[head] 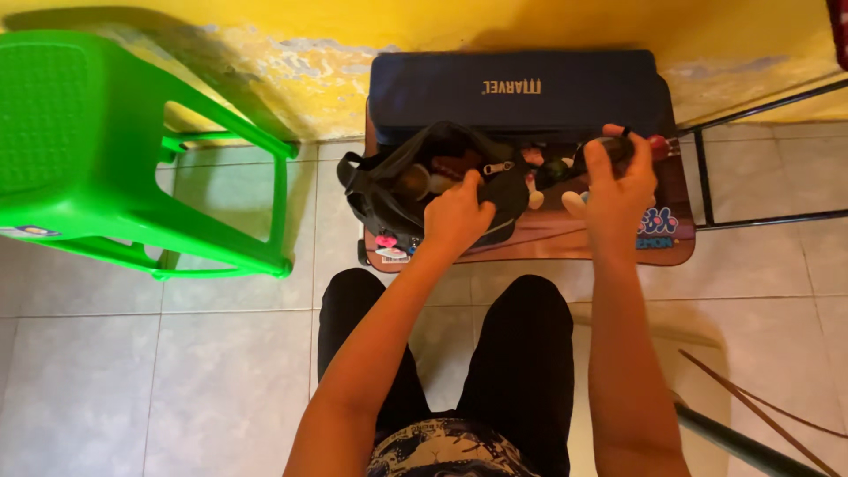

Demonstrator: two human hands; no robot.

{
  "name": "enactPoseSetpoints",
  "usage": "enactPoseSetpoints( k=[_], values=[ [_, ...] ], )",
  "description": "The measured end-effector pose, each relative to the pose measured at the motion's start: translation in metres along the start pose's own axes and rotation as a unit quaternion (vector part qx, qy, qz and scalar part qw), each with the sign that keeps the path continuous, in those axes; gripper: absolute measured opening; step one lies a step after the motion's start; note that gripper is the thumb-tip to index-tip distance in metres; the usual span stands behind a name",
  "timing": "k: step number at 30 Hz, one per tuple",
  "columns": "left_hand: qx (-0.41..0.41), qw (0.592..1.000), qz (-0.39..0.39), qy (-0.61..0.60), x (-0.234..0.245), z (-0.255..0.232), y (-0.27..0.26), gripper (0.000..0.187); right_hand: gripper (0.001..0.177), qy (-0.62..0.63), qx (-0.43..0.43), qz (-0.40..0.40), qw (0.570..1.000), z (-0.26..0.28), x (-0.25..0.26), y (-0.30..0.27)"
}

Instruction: The person gathers items from a shelf and a small table, including sunglasses, a hair clip, a tape roll, a wallet, a spray bottle and a compact, and places them one at a time into a black bag on the table, then adjusts the bag's opening.

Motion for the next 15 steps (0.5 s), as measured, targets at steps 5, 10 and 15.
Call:
enactPoseSetpoints(
  k=[5,10,15],
  values=[
    [0.029,0.999,0.013,-0.001,-0.019,-0.033,0.023,0.075,0.030,0.028,0.063,0.008,0.998,-0.022,-0.009,-0.006],
    [0.096,0.995,-0.021,-0.026,-0.043,-0.018,0.048,0.058,0.030,0.044,0.035,0.017,0.998,-0.046,-0.011,-0.002],
    [0.068,0.980,-0.073,-0.173,-0.045,0.018,0.036,0.055,0.032,0.034,0.017,0.049,0.998,-0.045,-0.011,0.003]
  ],
)
Point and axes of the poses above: each hand's wrist, its own y-axis towards the middle knuckle, its own x-axis out of the back of the hand, z = x × y, the point moved 3 cm from there along y, towards the middle knuckle, and after that the axes turned 12 degrees about -y, right-handed, at the moved point
